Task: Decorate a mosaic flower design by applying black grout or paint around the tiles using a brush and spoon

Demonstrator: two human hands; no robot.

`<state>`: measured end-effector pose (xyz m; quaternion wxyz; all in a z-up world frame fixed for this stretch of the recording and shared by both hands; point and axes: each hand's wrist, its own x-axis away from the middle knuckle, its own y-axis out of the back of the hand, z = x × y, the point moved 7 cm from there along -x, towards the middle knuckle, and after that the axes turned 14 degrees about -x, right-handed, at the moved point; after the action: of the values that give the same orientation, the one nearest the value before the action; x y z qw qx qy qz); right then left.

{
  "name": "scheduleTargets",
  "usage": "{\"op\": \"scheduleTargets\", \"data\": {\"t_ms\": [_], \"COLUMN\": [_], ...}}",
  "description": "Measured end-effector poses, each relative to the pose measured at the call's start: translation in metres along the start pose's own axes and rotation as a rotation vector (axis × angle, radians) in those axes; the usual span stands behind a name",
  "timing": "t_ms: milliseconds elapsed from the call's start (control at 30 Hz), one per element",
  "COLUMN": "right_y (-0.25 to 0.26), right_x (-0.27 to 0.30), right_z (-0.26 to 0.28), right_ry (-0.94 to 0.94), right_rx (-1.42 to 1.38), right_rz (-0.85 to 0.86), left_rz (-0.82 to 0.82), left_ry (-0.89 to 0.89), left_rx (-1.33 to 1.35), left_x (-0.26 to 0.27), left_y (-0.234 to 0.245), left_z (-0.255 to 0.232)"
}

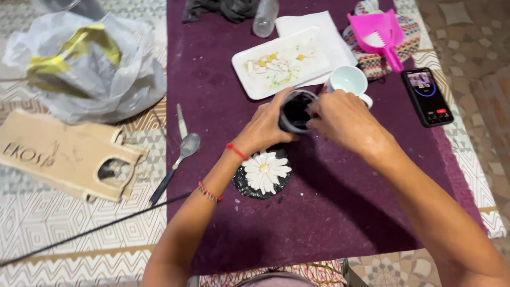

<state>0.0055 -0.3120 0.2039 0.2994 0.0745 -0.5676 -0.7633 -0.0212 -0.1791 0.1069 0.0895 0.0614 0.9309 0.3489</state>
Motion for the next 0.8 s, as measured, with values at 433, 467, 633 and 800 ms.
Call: {"op": "scheduleTargets", "data": {"t_ms": [433,467,633,800], "right_y": [0.004,0.005,-0.024,-0.029], "right_x": [0.09,0.097,0.086,0.077], "right_z": [0.075,0.086,0.099,0.101], "right_ry": [0.691,0.78,0.807,0.777], "right_rx": [-0.194,-0.207,-0.499,-0.559], "right_rz": [-0.7,-0.676,-0.551,-0.52], "left_rz": [-0.828,-0.838,-0.86,-0.875], "left_ry": [-0.312,-0.307,-0.268,-0.221], "left_rx": [-0.16,-0.158,-0.237,-0.302], "left_x": [0.095,0.104,0.123,0.129], "left_y": [0.089,0.093,0.096,0.096], "left_z": [-0.034,-0.035,-0.031,-0.021]}}
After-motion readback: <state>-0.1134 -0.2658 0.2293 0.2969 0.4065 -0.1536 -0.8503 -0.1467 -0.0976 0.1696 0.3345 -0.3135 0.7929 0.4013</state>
